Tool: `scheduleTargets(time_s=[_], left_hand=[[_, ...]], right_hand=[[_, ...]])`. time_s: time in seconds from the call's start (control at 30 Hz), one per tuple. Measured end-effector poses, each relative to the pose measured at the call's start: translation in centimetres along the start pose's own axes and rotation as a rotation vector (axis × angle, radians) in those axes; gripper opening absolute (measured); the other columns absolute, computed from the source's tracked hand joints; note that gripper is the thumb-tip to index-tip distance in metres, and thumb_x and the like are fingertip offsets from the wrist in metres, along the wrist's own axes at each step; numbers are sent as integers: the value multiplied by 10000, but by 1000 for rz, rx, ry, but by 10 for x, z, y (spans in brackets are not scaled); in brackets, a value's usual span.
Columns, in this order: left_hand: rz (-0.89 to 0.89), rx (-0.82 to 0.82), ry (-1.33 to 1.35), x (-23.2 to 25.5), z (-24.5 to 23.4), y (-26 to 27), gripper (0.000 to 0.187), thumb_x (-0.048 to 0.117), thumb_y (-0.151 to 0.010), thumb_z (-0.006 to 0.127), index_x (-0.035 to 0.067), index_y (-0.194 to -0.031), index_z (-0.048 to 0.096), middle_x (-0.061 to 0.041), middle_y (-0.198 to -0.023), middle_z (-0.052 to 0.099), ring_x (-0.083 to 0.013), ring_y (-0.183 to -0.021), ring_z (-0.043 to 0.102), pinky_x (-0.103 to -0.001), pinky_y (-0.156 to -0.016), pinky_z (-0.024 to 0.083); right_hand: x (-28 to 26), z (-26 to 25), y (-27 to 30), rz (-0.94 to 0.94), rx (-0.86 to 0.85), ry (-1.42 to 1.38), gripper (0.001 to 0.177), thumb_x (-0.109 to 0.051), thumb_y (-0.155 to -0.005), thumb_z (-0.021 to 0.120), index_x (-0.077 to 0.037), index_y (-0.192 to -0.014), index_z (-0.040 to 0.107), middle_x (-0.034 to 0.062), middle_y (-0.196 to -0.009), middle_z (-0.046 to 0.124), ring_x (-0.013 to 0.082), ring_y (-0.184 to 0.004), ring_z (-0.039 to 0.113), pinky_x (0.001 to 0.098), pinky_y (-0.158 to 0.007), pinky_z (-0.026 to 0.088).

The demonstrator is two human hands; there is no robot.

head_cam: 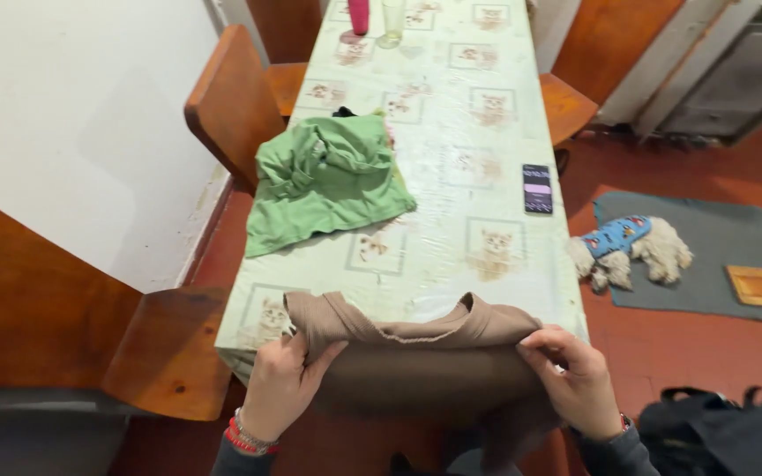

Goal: The person repeatedly reaches into a backpack placed on a chair, removes folded clothes one by one, and places them on a nearby table. The process continues until the bag is mostly empty and a pile of clothes accumulates on the table.

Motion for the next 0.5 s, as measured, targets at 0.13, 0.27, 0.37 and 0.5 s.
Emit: scheduleTargets(time_s=[0.13, 0.27, 0.37, 0.5], left_hand=[[-47, -125, -126, -35, -14, -11, 410, 329, -836, 793, 25, -639, 599, -167, -513, 560, -366, -489, 583, -459, -456, 460], [-151, -125, -185, -65, -23, -45, 427, 389, -839, 748, 31, -644, 622, -174, -564, 627, -395, -538, 633, -474, -469, 491], [-266, -152, -281, -98, -23, -93, 432, 446, -824, 727, 46, -666, 681, -206, -600, 655, -438, -595, 645, -511, -498, 498], [-288, -112, -420, -148, -29, -204, 426, 470, -883, 687, 46, -845, 695, -221, -754, 689, -456, -734, 668, -546, -631, 525]], right_hand=[[-5, 35, -44, -42, -242, -33, 239, 21, -802, 771, -56, -1023, 724, 48, -921, 699, 153, -859, 653, 285, -797, 538], [9, 68, -103, -168, -391, -39, 297, 63, -778, 734, -43, -1055, 726, 54, -989, 746, 219, -1047, 681, 336, -915, 504], [20, 98, -175, 31, -391, -10, 232, 38, -810, 749, -77, -1011, 743, 46, -1000, 756, 189, -887, 724, 296, -766, 570], [13, 149, -297, -214, -323, -45, 209, 36, -856, 698, -74, -1034, 706, 47, -1024, 772, 164, -960, 747, 297, -850, 575]])
Point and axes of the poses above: each hand's wrist, its own y-axis away from the middle knuckle, its own z-axis out of the palm, x = y × z, the point moved 3 cm from there along -y, towards the middle knuckle
